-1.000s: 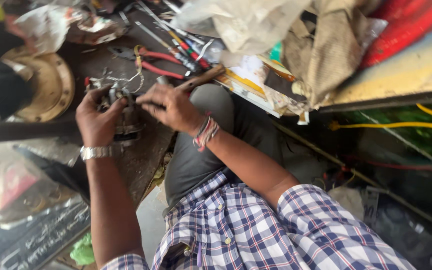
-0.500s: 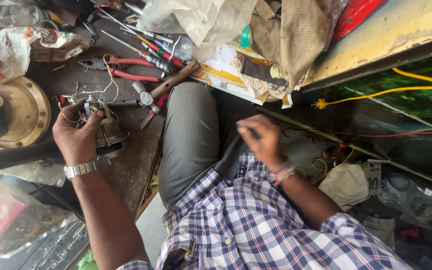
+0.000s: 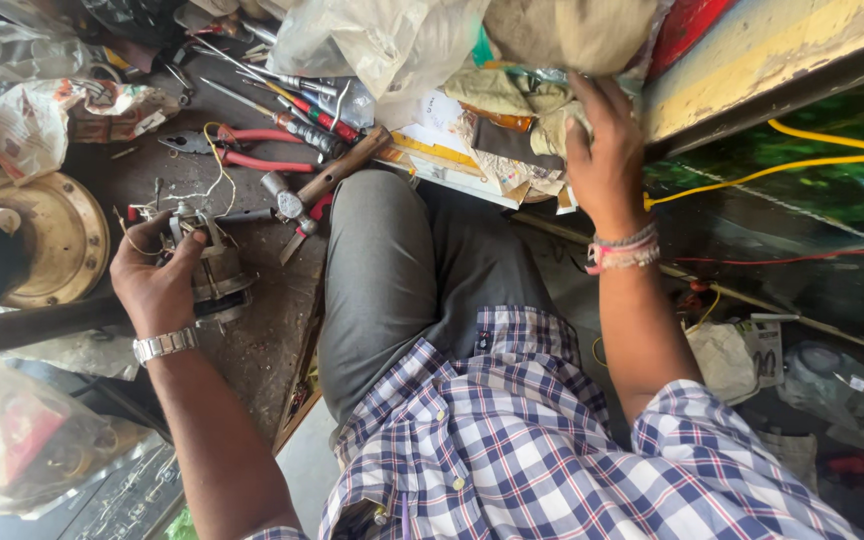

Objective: The person repairs a small electrical component, likely a motor or switch, by manipulating wires and internal parts. They use pliers to strip and adjust wires, and a screwdriver to tighten or loosen screws within the device.

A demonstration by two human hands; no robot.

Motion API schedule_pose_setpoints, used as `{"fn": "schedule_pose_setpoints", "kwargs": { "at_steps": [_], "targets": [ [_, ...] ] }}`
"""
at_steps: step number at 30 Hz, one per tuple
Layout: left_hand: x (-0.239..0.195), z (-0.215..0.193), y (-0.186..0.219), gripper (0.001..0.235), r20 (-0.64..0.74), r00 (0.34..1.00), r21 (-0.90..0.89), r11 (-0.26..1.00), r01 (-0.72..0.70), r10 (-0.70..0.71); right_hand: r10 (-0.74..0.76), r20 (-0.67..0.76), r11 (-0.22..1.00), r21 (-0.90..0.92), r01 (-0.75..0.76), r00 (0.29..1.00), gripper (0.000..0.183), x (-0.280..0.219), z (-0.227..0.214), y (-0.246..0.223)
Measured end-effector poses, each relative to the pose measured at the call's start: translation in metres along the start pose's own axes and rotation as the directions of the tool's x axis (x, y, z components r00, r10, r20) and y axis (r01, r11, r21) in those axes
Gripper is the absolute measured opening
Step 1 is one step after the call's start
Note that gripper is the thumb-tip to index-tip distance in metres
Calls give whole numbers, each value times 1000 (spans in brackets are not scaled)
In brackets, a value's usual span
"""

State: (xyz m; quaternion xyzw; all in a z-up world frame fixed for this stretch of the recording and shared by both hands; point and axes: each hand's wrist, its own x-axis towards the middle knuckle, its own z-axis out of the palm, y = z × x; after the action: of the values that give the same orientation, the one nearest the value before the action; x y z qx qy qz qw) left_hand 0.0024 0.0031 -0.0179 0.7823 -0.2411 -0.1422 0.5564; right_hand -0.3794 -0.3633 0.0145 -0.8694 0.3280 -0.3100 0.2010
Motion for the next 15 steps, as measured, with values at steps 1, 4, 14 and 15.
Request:
{"fn": "schedule_pose_setpoints", "kwargs": {
  "at_steps": [1,4,14,15],
  "targets": [
    [0,0,0,36,0,1000,28,1000,-10,10,-16,-27,1000,10,17,999,45,5,3,3],
    [0,-1,1,36,-9,1000,52,998,-21,21,5,-5,986,-168,-6,1000,51,-3,24,2],
    [0,1,2,35,3,1000,-28,1000,-2,2,25,201,937,-345,47,979,77,-107,63,-8],
    [0,3,4,35,4,1000,-3,1000,15,-15,15,208,946,-318,53,978,79,-109,58,-7]
  ]
}}
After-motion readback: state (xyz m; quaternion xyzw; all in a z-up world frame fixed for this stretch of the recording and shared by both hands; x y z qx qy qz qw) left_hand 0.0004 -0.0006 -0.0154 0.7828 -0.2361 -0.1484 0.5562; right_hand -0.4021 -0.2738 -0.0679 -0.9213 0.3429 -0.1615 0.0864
